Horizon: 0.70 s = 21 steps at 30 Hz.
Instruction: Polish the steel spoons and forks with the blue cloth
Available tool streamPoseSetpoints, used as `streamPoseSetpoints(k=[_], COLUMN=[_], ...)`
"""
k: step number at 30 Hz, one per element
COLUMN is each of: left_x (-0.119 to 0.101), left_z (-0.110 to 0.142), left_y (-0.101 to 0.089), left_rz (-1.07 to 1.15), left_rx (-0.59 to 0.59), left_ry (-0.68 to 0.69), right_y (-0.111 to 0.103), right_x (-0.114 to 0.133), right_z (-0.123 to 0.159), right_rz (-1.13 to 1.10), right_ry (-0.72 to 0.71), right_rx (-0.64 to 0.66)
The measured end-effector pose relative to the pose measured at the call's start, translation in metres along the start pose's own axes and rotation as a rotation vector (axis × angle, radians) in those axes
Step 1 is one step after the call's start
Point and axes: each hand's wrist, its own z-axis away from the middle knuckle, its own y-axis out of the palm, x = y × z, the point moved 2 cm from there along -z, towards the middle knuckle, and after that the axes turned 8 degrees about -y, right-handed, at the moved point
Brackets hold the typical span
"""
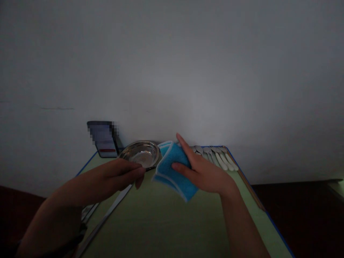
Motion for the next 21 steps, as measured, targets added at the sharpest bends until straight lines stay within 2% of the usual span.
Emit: streamPoseSetpoints(k=[5, 9, 12, 15, 21], left_x=[-0.005, -0.012, -0.012, -0.008, -0.005], left_z=[0.003, 0.008, 0.011, 0.013, 0.011], left_y=[-0.003, -0.003, -0.002, -0.001, 0.002], left_rz=[0.026, 0.073, 0.064, 0.013, -0.085], left_rx=[-0.05, -0.092, -0.099, -0.099, -0.063], left_ry=[0.041, 0.083, 0.043, -0.007, -0.048], right_y=[-0.005, -0.004, -0.004, -0.002, -0.002], right_x=[-0.008, -0.02, -0.027, -0.03, -0.025], right_z=[0.003, 0.004, 0.003, 0.002, -0.001], right_rz=[-0.172, -0.405, -0.435, -0.411, -0.383], right_ry=[-0.02, -0.145, -0.184, -0.146, -0.019], right_rx=[-0.004, 0.148, 0.195, 0.177, 0.006])
